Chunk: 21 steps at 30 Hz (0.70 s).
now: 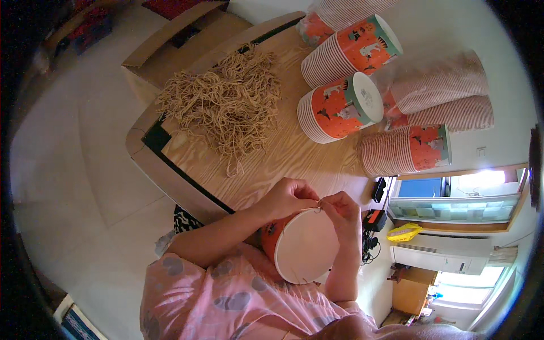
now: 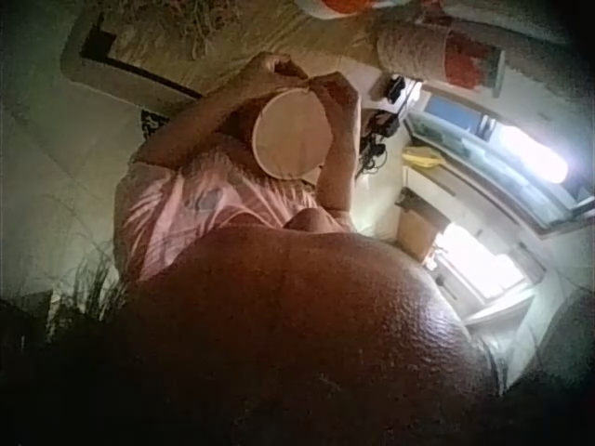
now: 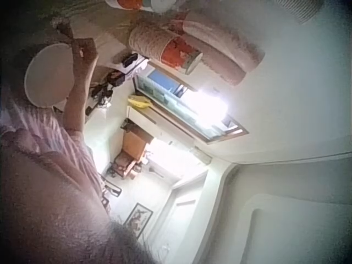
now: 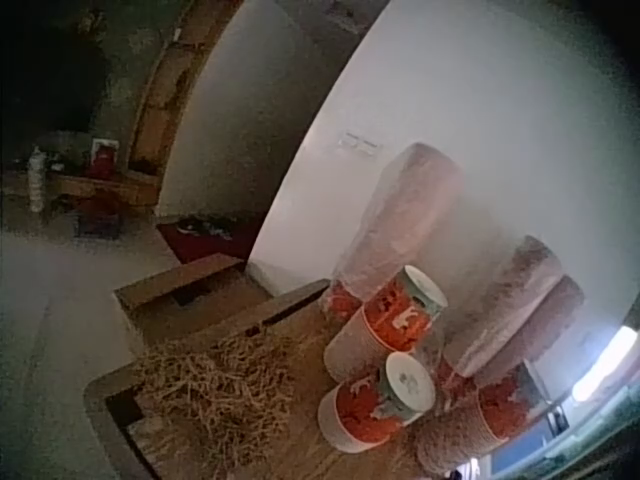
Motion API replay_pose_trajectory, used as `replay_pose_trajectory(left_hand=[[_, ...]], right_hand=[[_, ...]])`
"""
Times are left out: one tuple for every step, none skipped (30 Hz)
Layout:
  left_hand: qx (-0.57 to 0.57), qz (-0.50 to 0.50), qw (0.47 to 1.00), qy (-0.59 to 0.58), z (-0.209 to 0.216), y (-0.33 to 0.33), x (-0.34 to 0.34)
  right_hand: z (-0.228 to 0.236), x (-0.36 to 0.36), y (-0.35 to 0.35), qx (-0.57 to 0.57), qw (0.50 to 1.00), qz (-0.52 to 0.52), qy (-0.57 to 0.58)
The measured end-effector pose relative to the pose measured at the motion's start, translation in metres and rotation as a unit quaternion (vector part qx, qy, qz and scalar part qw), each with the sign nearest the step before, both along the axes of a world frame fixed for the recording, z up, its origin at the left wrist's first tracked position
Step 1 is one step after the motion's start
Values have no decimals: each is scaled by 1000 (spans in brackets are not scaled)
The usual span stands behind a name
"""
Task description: Tying pieces of raffia string around the rims of paper bowls.
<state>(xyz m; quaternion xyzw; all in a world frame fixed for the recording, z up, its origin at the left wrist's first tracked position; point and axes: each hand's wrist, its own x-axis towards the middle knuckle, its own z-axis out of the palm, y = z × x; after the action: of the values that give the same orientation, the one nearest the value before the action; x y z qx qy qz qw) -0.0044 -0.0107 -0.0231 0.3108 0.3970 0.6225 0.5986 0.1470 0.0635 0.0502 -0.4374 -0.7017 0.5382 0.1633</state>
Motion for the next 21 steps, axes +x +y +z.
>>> replay_pose_trajectory(left_hand=[[0,0,1000,0,0,0,0],[7,6,1000,10,1,0,0],[13,12,1000,21,1,1,0],[13,13,1000,21,3,0,0],[17,12,999,49,6,0,-2],[21,11,997,78,8,1,-2],[21,11,997,78,8,1,-2],[17,9,997,73,8,2,-1],[14,7,998,68,8,2,-1],[14,7,998,68,6,3,-1],[9,9,998,68,4,4,-1],[5,12,998,67,3,5,-1],[5,11,998,67,3,5,0],[3,10,998,66,3,5,0],[1,9,998,65,3,5,0],[0,9,998,65,2,5,0],[0,8,999,48,1,5,0],[0,8,999,31,0,4,0],[0,9,999,31,0,3,-1],[-8,9,1000,17,0,4,-1],[-16,10,1000,4,-1,4,-1]], right_hand=[[0,0,0,-7,1000,-3,3],[-1,0,0,-16,1000,-5,6],[-2,1,1,-16,1000,-4,6],[-4,2,2,-8,1000,2,3],[-5,3,3,0,1000,8,-1],[-5,3,3,0,1000,8,-1],[-4,2,3,7,1000,13,-5],[-3,2,2,14,1000,19,-10],[-2,1,2,14,1000,19,-10],[-1,1,1,7,1000,18,-14],[0,0,1,1,1000,17,-19],[0,0,0,1,1000,17,-19],[1,0,0,13,999,14,-26],[1,0,0,24,999,11,-32],[1,-1,0,23,999,10,-32],[1,-1,0,21,999,7,-29],[1,-1,0,19,999,6,-26],[1,-2,0,19,999,7,-26],[0,-2,0,15,1000,5,-27],[0,-2,0,10,1000,2,-27],[0,-1,1,11,1000,2,-27]])
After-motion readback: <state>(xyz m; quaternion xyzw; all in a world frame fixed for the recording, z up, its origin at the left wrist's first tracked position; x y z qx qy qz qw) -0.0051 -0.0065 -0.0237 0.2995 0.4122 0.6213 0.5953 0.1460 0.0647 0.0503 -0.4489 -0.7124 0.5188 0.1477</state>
